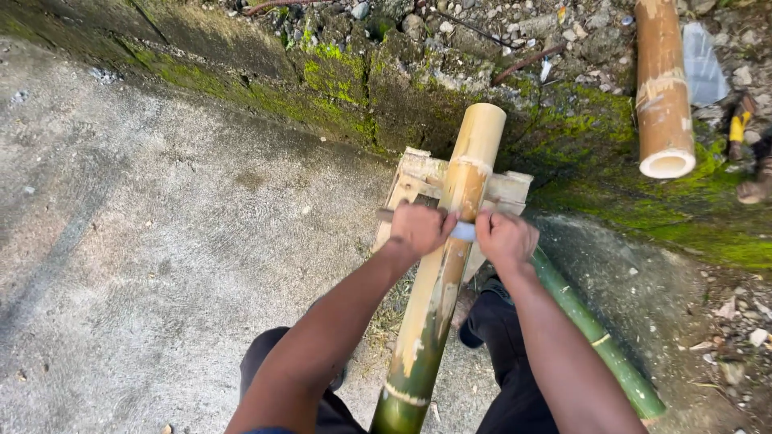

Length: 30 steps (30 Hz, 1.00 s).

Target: Scraping the outer skin of a bamboo pole with a knife to clean and prepare it.

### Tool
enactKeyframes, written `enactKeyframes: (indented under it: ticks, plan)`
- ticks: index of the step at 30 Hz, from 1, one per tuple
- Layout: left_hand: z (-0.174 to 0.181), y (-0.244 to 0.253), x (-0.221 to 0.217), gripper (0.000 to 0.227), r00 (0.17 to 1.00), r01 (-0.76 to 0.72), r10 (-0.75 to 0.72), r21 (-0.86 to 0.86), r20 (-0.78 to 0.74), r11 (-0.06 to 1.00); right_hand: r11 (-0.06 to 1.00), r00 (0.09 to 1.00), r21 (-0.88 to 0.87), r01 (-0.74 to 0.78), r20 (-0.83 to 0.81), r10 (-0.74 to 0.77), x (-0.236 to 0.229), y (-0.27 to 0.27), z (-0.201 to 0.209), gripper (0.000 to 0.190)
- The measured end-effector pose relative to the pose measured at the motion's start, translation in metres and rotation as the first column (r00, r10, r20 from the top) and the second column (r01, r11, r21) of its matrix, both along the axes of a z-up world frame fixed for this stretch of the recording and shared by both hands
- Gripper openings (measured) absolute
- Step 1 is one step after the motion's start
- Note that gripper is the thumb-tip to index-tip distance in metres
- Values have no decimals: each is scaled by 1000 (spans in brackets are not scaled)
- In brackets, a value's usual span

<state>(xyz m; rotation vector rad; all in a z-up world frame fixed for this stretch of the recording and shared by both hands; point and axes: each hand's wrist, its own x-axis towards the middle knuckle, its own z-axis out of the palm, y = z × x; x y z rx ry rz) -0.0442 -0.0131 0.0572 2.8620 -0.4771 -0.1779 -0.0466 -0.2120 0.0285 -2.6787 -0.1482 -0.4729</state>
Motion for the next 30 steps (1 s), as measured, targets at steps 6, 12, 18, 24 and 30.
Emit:
enactKeyframes:
  ticks: [6, 12, 18, 24, 30]
  plan:
    - [12, -16, 105, 76, 987, -115, 131, 161, -91, 980, 999, 988, -49, 12, 151, -4, 96, -4, -12, 43]
    - [-14, -21, 154, 79, 992, -115, 105, 149, 69, 982, 1000, 966, -3, -13, 258, 13, 136, -7, -16, 38]
    - [-11, -22, 162, 80, 989, -106, 83, 187, 126, 977, 999, 965, -41, 17, 260, -5, 150, -10, -21, 35]
    - [-16, -20, 159, 77, 981, -89, 60, 157, 183, 984, 997, 971, -72, 22, 238, -5, 151, -11, -26, 36]
    - [-33, -18, 155, 72, 963, -174, 166, 22, 214, 984, 968, 993, -252, 11, 117, 19, 156, -10, -12, 34]
